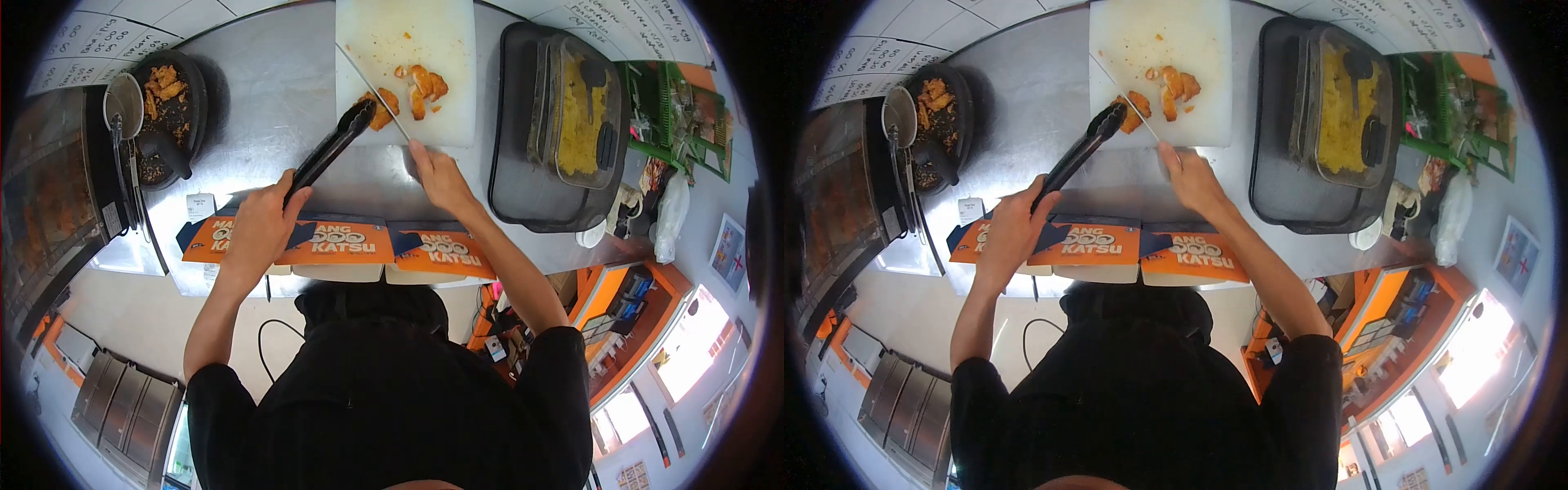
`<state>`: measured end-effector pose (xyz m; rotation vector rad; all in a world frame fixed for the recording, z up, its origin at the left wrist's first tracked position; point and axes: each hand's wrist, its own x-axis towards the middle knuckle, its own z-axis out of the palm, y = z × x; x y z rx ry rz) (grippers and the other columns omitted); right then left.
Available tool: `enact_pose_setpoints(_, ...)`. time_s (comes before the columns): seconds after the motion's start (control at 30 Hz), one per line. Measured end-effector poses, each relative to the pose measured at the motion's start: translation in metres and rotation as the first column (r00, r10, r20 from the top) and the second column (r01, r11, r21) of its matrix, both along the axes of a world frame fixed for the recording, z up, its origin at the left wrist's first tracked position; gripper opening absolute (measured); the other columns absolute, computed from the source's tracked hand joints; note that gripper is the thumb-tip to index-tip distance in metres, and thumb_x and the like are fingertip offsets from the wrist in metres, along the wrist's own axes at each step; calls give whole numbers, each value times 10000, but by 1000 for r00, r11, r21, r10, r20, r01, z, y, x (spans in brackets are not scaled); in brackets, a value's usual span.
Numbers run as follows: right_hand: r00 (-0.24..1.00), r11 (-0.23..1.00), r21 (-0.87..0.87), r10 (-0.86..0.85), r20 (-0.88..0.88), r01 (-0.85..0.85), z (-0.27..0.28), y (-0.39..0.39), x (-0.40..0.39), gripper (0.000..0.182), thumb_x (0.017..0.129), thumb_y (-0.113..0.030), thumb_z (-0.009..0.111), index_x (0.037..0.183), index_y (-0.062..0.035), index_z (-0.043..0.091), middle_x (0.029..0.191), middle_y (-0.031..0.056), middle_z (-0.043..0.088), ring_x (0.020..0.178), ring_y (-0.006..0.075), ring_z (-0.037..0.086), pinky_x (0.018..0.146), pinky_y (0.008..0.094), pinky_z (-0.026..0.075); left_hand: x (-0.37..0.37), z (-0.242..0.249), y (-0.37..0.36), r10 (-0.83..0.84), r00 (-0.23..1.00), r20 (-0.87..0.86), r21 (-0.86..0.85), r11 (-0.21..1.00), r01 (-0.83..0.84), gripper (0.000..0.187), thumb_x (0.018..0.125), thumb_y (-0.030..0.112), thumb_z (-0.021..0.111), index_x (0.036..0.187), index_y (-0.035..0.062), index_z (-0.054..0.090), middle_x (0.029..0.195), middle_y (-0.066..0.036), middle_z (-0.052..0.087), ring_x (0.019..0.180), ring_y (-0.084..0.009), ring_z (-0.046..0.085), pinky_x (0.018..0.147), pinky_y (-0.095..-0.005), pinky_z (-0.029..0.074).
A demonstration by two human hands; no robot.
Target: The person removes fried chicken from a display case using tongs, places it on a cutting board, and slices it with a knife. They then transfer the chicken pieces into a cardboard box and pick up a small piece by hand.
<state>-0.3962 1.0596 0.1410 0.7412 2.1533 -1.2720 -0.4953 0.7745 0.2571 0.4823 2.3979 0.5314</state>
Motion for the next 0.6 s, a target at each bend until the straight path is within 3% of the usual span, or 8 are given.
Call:
enact_pose_setpoints(0.07, 1000, 1000, -20, -15, 1, 15, -4, 5, 19, 789, 1052, -624, 358, 730, 58, 589, 684, 248, 603, 685, 349, 587, 735, 469, 484, 3, -5, -7, -27, 999, -42, 31, 999, 28, 453, 1042, 311, 584, 1269, -79, 620, 775, -274, 677, 751, -432, 694, 687, -477, 534)
enact_pose_setpoints(0.23, 987, 989, -109, -89, 135, 104, 12, 17, 35, 773, 1049, -631, 367, 679, 22, 551, 613, 118, 536, 621, 236, 533, 649, 411, 452, 7, -7, -15, 44, 999, -1, 86, 995, -43, 440, 1027, 285, 619, 1298, -62, 629, 757, -248, 676, 683, -337, 681, 668, -422, 495)
enact_pose_setpoints(0.33, 983, 982, -101, -152, 104, 162, 32, 17, 30, 763, 1047, -638, 371, 662, 0, 535, 591, 70, 500, 590, 205, 488, 615, 400, 422, 5, 8, -18, 123, 989, 78, 105, 986, -131, 439, 1029, 287, 626, 1321, -41, 631, 687, -192, 633, 599, -243, 604, 607, -376, 458)
enact_pose_setpoints(0.5, 997, 993, -93, -65, 38, 68, 34, 1, 30, 772, 1056, -624, 359, 679, 29, 527, 596, 117, 481, 614, 230, 487, 632, 425, 424, -7, 23, -25, 205, 976, 70, 159, 964, -213, 397, 1045, 260, 624, 1351, 8, 631, 640, -64, 466, 592, -95, 417, 529, -305, 361)
enact_pose_setpoints(0.6, 998, 997, -77, -12, 63, 17, 36, -8, 24, 784, 1057, -625, 352, 720, 54, 553, 631, 172, 516, 650, 277, 518, 674, 448, 446, -13, 17, -29, 135, 990, -51, 139, 982, -126, 382, 1026, 268, 639, 1295, -3, 637, 733, -184, 647, 563, -239, 597, 556, -361, 456)
